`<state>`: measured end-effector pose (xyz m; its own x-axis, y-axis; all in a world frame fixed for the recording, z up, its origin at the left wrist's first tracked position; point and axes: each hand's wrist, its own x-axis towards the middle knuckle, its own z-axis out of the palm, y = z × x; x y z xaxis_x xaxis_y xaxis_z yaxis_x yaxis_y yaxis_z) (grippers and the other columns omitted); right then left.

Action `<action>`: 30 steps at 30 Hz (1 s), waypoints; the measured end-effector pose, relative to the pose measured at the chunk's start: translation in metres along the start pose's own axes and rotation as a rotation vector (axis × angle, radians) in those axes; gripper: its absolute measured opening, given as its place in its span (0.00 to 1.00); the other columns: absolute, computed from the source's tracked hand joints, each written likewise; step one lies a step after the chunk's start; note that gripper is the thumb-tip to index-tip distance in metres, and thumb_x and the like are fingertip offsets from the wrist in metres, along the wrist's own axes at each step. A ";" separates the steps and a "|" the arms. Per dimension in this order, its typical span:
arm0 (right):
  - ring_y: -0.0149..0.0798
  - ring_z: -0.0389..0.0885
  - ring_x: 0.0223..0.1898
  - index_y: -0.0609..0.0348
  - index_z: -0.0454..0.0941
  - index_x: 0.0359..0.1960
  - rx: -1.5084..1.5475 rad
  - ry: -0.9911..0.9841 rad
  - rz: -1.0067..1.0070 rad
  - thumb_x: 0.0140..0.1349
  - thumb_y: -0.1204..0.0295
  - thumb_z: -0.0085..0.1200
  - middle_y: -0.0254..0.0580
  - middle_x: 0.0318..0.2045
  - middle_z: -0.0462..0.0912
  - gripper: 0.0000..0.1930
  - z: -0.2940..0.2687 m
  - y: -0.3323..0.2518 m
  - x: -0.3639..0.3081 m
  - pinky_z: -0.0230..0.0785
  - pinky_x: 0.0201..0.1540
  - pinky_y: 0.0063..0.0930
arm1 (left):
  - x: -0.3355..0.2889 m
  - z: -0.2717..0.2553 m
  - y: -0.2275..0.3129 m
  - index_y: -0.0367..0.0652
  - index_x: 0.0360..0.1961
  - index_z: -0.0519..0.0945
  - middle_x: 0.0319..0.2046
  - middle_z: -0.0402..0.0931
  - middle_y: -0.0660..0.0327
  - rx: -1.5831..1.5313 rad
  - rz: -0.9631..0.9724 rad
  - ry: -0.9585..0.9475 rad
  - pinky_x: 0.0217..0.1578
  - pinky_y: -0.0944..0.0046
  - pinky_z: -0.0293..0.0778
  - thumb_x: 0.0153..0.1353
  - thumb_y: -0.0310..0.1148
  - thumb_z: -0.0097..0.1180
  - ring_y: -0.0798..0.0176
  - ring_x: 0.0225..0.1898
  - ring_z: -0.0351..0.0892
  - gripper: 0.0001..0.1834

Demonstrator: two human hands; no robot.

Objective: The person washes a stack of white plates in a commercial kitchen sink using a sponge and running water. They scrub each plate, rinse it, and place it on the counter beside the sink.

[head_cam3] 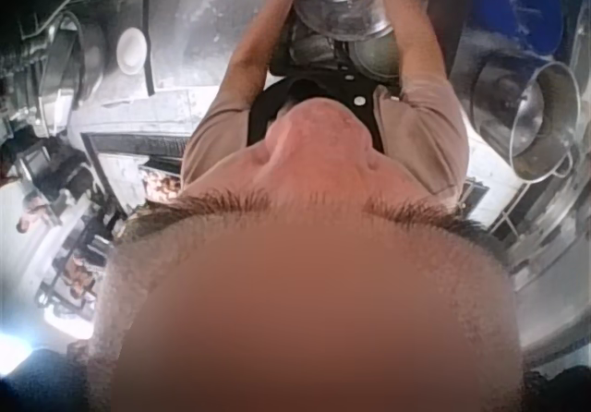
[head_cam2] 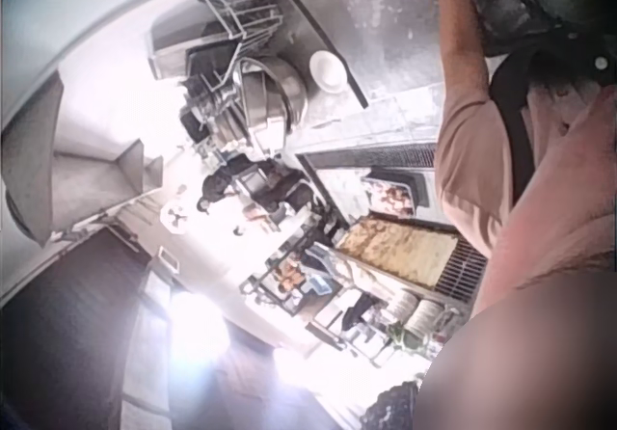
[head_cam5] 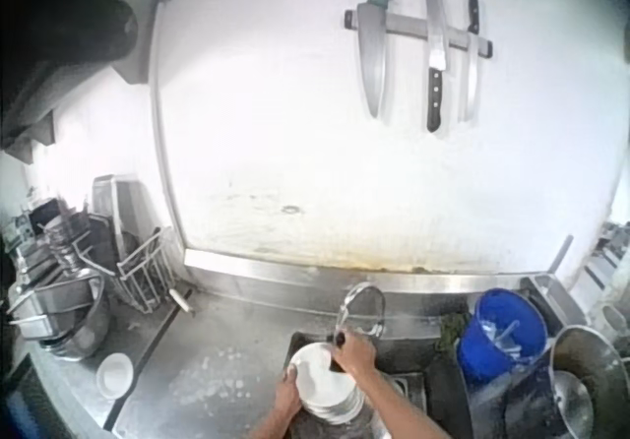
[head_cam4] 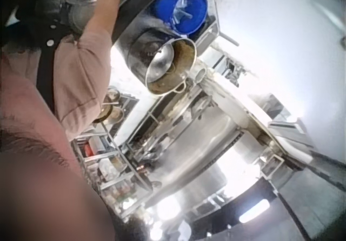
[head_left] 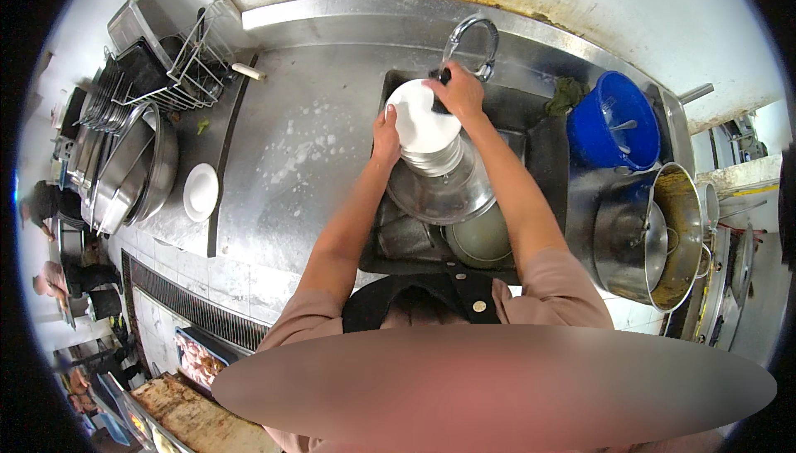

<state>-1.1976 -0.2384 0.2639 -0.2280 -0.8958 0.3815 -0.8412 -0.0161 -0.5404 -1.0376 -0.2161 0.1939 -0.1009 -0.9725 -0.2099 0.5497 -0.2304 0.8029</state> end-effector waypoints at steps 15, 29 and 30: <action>0.37 0.78 0.31 0.63 0.76 0.39 0.585 -0.266 0.569 0.43 0.62 0.63 0.45 0.30 0.80 0.22 0.005 0.070 -0.086 0.68 0.36 0.28 | 0.056 0.090 0.078 0.37 0.38 0.76 0.33 0.75 0.49 1.304 0.804 -0.795 0.37 0.58 0.69 0.53 0.33 0.53 0.52 0.35 0.75 0.13; 0.47 0.77 0.44 0.56 0.73 0.45 -0.509 -0.489 0.210 0.42 0.55 0.57 0.50 0.41 0.77 0.28 0.062 0.018 0.010 0.70 0.44 0.37 | -0.047 -0.225 0.217 0.34 0.44 0.72 0.35 0.74 0.57 0.393 0.559 0.748 0.40 0.66 0.68 0.55 0.28 0.51 0.65 0.37 0.72 0.15; 0.46 0.76 0.45 0.56 0.73 0.44 -0.461 -0.471 0.263 0.42 0.56 0.57 0.50 0.41 0.77 0.27 0.064 0.021 0.014 0.70 0.44 0.36 | -0.061 -0.252 0.225 0.35 0.48 0.68 0.38 0.72 0.56 0.379 0.509 0.831 0.41 0.66 0.67 0.55 0.26 0.49 0.63 0.39 0.71 0.18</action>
<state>-1.1870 -0.2798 0.2104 -0.3033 -0.9426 -0.1395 -0.9329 0.3236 -0.1581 -0.6994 -0.1996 0.2467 0.7504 -0.6610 -0.0001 0.0570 0.0646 0.9963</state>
